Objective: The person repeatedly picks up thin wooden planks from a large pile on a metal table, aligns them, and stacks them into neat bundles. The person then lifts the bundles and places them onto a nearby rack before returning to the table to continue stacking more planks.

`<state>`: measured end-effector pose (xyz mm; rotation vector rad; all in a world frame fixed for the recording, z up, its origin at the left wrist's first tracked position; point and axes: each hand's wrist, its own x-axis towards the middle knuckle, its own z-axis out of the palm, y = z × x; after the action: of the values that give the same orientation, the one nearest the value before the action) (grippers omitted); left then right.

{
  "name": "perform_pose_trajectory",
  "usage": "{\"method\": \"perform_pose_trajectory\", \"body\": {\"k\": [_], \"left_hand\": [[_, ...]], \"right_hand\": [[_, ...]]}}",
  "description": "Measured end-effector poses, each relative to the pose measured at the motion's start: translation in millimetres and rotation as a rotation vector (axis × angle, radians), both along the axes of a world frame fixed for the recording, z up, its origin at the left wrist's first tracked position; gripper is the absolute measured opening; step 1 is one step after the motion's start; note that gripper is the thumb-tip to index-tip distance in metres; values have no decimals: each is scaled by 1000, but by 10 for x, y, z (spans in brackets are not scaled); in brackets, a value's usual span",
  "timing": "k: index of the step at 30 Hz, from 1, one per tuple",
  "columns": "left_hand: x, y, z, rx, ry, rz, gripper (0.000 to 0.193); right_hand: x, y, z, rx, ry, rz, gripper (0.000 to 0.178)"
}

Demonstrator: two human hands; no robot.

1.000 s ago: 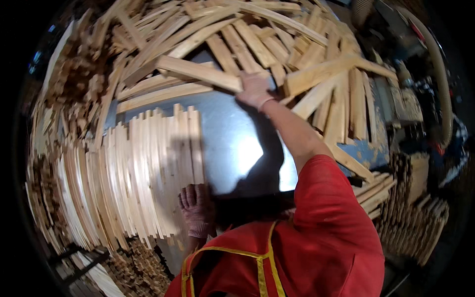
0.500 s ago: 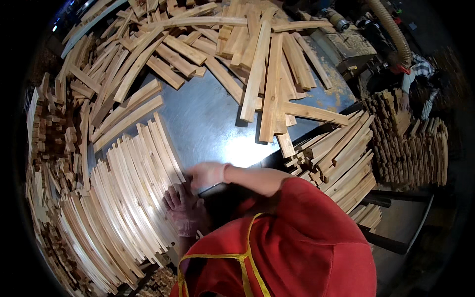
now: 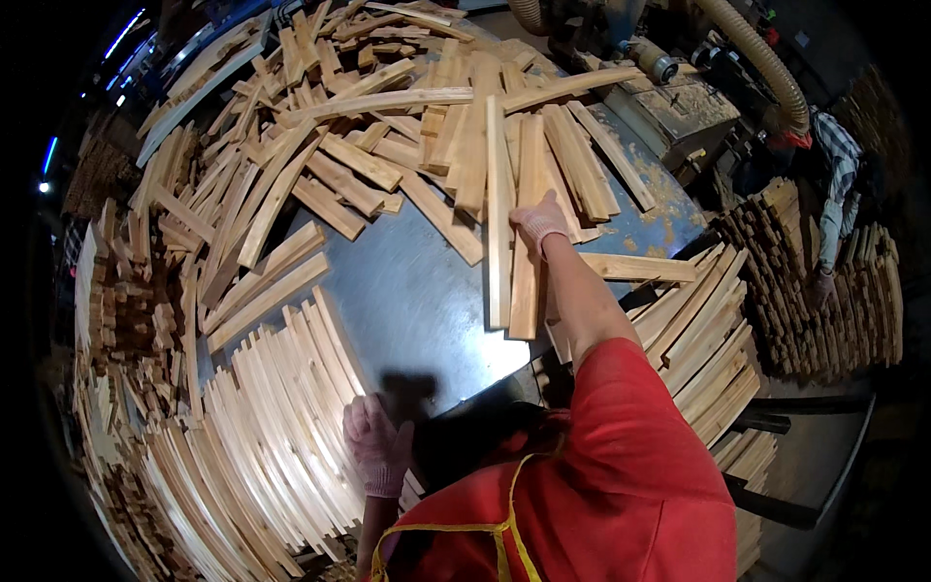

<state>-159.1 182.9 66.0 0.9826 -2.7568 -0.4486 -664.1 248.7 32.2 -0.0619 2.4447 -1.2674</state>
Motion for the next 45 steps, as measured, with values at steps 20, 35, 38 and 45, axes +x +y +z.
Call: {"method": "perform_pose_trajectory", "body": {"k": [20, 35, 38, 45], "left_hand": [[-1662, 327, 8, 1260, 625, 188, 24], [58, 677, -75, 24, -61, 210, 86], [91, 700, -111, -48, -142, 185, 78], [103, 682, -259, -100, -113, 251, 59]], "right_hand": [[1254, 634, 497, -117, 188, 276, 93], [3135, -272, -280, -175, 4, 1197, 72], [2517, -609, -359, -137, 57, 743, 57], [1549, -1669, 135, -558, -169, -9, 99]]}}
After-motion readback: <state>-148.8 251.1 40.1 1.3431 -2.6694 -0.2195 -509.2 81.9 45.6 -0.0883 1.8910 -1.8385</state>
